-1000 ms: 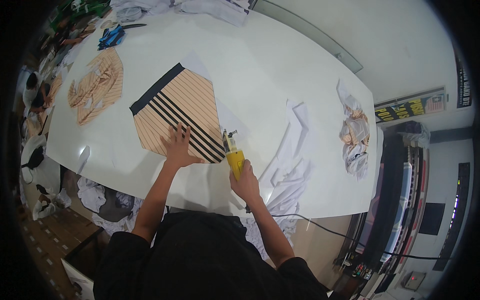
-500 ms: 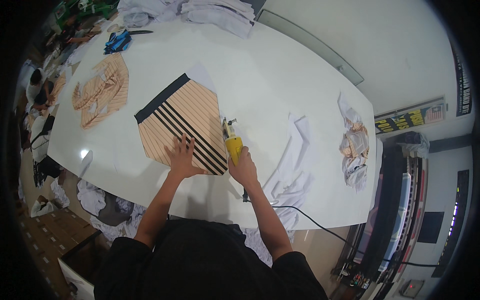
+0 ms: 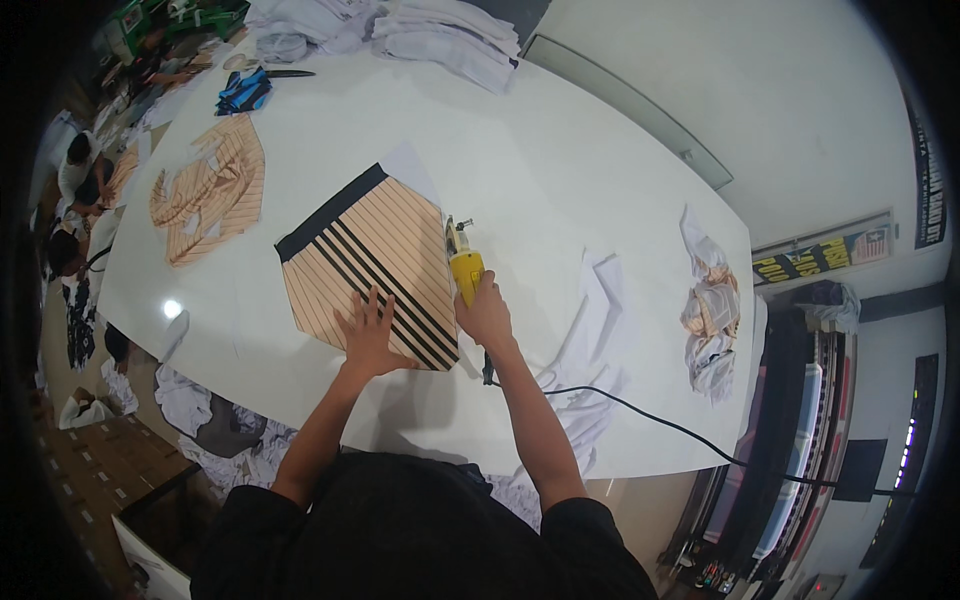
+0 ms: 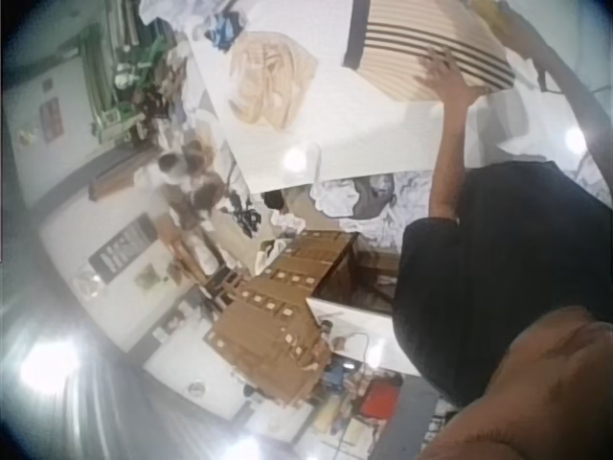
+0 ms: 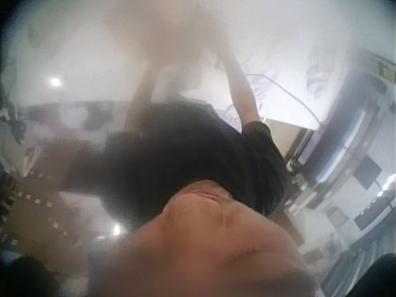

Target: The person uses a yellow electric fabric cutter to cut a striped pattern from a large sheet of white fabric on a table. After cutting, the person gathers the cut pieces and the remaining fabric scraps.

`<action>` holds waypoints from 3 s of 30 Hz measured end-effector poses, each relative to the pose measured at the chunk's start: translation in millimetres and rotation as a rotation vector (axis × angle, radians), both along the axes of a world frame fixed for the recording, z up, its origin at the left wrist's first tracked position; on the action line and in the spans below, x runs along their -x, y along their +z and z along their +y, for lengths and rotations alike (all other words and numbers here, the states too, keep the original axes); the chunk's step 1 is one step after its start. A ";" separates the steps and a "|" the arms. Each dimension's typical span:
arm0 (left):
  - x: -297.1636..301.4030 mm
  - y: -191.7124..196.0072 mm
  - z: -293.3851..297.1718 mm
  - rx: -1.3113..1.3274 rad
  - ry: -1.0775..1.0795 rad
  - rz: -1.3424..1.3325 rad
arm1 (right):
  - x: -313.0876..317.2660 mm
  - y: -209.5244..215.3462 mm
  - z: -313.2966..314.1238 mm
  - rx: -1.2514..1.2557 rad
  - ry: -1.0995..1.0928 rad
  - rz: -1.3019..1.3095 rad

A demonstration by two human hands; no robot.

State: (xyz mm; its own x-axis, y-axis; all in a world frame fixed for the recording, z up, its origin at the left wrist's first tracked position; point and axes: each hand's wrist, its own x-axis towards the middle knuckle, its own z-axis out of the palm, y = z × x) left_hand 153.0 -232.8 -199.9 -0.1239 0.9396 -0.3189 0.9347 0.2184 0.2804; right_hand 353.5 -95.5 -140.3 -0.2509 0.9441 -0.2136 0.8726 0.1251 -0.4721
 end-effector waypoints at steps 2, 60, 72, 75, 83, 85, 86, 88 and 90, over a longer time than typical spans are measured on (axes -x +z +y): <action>0.2 1.2 -0.1 -0.008 0.006 -0.020 | 4.4 -1.6 9.0 -0.005 0.001 -0.004; 97.7 18.1 -99.3 0.069 0.248 -0.071 | 22.3 16.4 -102.2 0.103 0.230 0.011; 100.4 17.4 -102.5 0.020 0.230 -0.093 | 74.4 7.8 -58.8 -0.021 0.241 -0.005; 99.3 18.3 -102.8 0.021 0.233 -0.091 | 87.5 9.1 -47.1 0.001 0.227 -0.008; 99.7 20.2 -101.7 0.029 0.244 -0.079 | 116.0 5.1 -18.4 -0.035 0.215 -0.017; 100.1 20.8 -99.7 0.061 0.241 -0.078 | 121.7 3.8 -13.8 -0.043 0.211 -0.021; 100.9 20.6 -99.3 0.064 0.242 -0.078 | 124.6 3.4 -12.1 -0.046 0.209 -0.022; 101.6 20.5 -99.3 0.068 0.240 -0.078 | 128.8 3.2 -10.0 -0.042 0.198 -0.018; 101.6 21.2 -99.9 0.054 0.241 -0.078 | 131.5 2.8 -8.5 -0.041 0.184 -0.015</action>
State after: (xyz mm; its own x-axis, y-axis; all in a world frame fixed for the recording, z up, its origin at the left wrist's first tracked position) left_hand 51.4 -332.7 -178.7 -0.3152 0.8671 -0.3857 0.8298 0.4490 0.3314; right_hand 222.1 -104.1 -137.5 -0.4174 0.8906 -0.1807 0.8401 0.3024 -0.4502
